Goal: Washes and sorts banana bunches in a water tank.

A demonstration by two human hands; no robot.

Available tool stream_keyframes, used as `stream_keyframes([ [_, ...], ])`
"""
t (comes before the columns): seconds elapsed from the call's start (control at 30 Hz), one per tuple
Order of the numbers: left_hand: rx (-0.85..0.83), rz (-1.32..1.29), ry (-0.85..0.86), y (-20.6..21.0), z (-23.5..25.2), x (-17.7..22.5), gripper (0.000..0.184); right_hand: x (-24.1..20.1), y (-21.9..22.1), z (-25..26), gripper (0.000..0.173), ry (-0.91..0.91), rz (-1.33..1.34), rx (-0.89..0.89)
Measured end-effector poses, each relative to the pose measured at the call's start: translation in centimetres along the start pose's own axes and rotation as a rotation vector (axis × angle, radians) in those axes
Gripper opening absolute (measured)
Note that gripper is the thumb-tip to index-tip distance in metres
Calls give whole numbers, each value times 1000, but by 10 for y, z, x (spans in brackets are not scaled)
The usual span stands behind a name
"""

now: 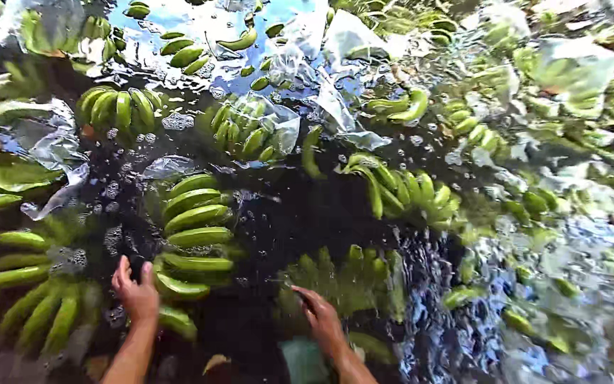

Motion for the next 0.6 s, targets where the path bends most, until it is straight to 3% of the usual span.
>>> stream_keyframes([
  [0.1, -211, -204, -507, 48, 27, -68, 66, 12, -21, -11, 32, 11, 6, 58],
  [0.2, -406, -416, -655, 112, 14, -88, 47, 21, -17, -28, 32, 76, 39, 29],
  [0.3, -467, -472, -615, 156, -13, -91, 48, 33, 7, -45, 32, 156, 71, -66],
  [0.4, -730, -158, -467, 166, -32, -72, 47, 28, 22, -53, 29, 127, 85, -66],
  [0.47, -821, 21, -290, 161, -20, -34, 51, 16, 19, -48, 30, 60, 106, 11],
  [0.53, -758, -8, -177, 157, -1, 3, 78, -2, 14, -38, 36, 10, 155, 44],
  [0.6, -737, -32, -79, 159, 11, 45, 84, -23, 12, -17, 54, -24, 205, 28],
])
Point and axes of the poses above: each hand's wrist, its own z-axis towards the middle knuckle, its own y-axis out of the palm, x = y × z, the point moved 9 cm from there along z, towards the middle knuckle, and after that the axes turned 11 degrees about y, right-handed, at the moved point
